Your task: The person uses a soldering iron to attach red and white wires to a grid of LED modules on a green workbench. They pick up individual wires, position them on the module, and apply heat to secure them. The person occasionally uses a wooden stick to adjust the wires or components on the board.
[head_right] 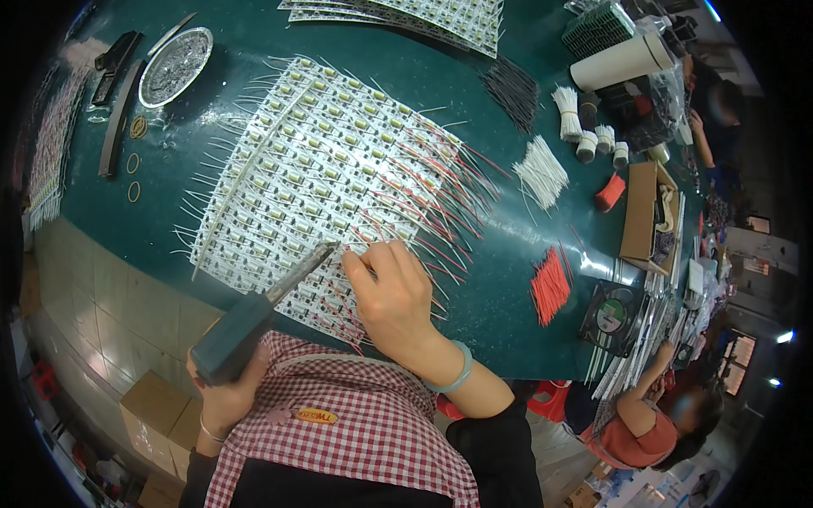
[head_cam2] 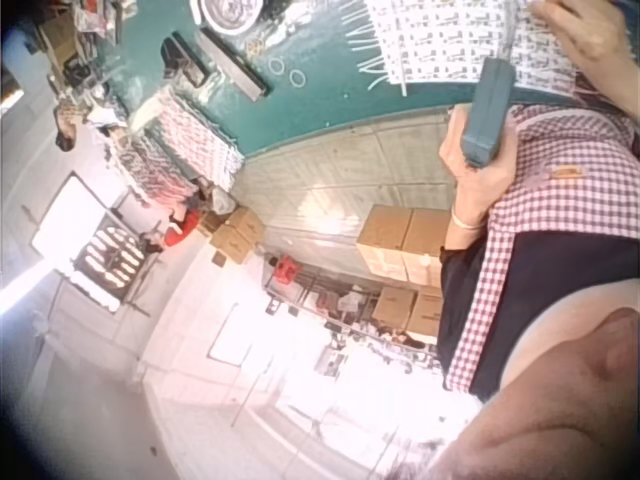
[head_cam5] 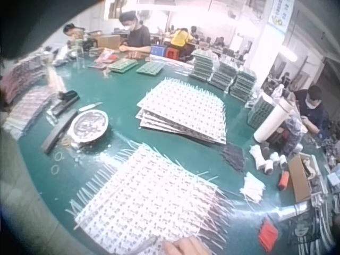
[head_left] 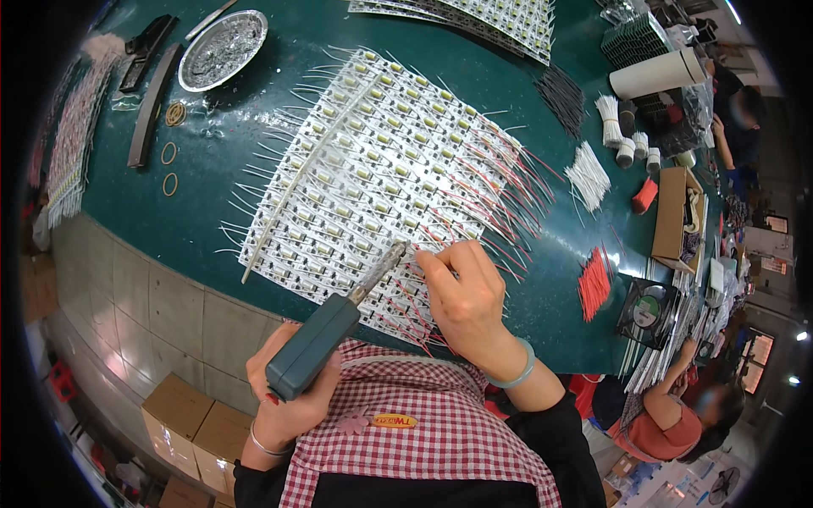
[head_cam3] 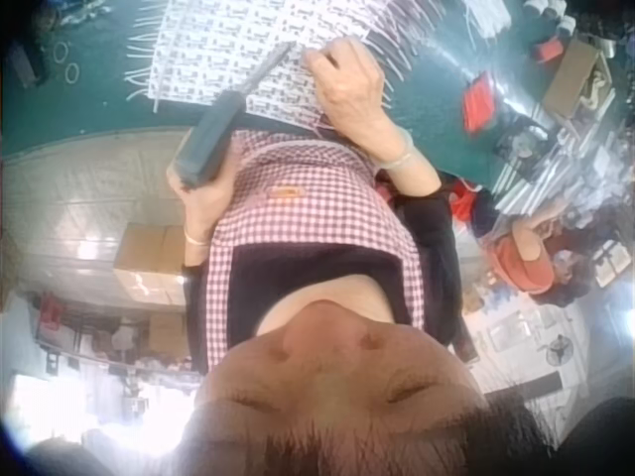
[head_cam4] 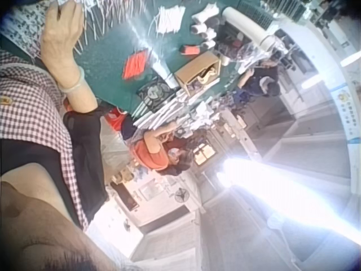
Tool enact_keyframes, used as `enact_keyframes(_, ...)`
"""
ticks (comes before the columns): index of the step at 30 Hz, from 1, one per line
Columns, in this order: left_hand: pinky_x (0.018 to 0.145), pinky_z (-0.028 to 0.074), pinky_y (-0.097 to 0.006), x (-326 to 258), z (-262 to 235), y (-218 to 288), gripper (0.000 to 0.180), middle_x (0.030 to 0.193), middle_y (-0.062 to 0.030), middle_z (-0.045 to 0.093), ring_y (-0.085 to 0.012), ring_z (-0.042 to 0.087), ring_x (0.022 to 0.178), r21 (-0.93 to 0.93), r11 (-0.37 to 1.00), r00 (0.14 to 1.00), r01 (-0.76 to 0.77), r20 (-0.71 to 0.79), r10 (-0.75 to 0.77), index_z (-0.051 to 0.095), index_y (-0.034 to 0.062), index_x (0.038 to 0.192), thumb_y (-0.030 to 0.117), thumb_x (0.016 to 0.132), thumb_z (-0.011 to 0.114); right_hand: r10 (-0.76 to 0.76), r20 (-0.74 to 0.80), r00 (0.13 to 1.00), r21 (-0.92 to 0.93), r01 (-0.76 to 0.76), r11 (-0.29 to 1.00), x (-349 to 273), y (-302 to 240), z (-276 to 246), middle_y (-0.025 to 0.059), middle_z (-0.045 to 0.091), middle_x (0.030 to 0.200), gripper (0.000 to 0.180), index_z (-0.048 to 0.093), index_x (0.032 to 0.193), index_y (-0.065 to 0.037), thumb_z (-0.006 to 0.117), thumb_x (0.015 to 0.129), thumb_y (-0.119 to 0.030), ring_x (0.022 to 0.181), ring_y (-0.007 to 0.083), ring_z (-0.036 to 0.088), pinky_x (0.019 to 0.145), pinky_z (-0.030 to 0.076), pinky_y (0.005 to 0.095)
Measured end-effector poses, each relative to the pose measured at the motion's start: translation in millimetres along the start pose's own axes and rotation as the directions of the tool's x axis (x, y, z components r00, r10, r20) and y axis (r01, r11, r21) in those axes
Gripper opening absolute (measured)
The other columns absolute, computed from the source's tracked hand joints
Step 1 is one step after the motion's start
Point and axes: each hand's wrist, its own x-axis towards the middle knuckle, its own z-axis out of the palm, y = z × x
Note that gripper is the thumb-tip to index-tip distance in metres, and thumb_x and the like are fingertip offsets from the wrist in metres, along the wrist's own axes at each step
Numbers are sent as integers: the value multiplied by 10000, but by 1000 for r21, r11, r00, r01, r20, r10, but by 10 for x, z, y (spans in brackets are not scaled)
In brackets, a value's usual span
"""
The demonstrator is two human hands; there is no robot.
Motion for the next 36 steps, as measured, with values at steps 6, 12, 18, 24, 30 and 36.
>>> enact_keyframes(6,669,532,-318,-77,-66,-7,202,860,-171,680,-256,680,727,6,1000,1000,23,-5,-23,701,-72,912,-43,715,734,-6,-10,1000,-13,5,1000,6,-15,-5,50,505,771,241,679,942,-29,667,704,0,705,220,536,594,439,337)
enact_keyframes(12,695,535,-324,-80,-64,32,215,896,-177,684,-253,678,761,14,1000,1000,21,2,-21,694,-79,925,-49,716,734,-5,-30,1000,-16,5,1000,9,-15,6,49,513,774,235,683,930,-35,670,698,0,710,221,542,593,443,336)
enact_keyframes(18,685,527,-319,-143,-80,-1,222,921,-175,686,-242,669,764,-4,1000,1000,17,1,-17,688,-81,929,-52,714,736,-43,-94,995,9,45,999,7,-78,-64,46,535,773,220,686,917,-32,669,701,6,720,223,540,623,418,344)
enact_keyframes(24,666,525,-309,-193,-86,-24,223,928,-176,690,-231,668,753,-18,1000,1000,9,-3,-9,691,-78,937,-44,723,742,-34,-34,999,38,36,999,-62,-135,-63,42,518,751,225,685,931,-31,665,710,7,705,218,527,626,404,347)
enact_keyframes(30,670,532,-314,-210,-61,-23,215,942,-177,693,-231,680,772,-24,999,999,-23,-34,22,693,-74,937,-37,732,745,-23,-11,1000,42,23,999,-86,-147,-42,43,500,748,230,685,941,-35,664,715,3,694,213,521,617,407,342)
enact_keyframes(36,673,531,-314,-211,-41,-15,210,933,-174,688,-237,676,763,-57,998,999,-7,-41,4,690,-71,934,-39,734,742,-7,-5,1000,50,7,999,-106,-148,-17,47,494,745,226,687,939,-33,662,718,4,689,216,522,604,414,342)
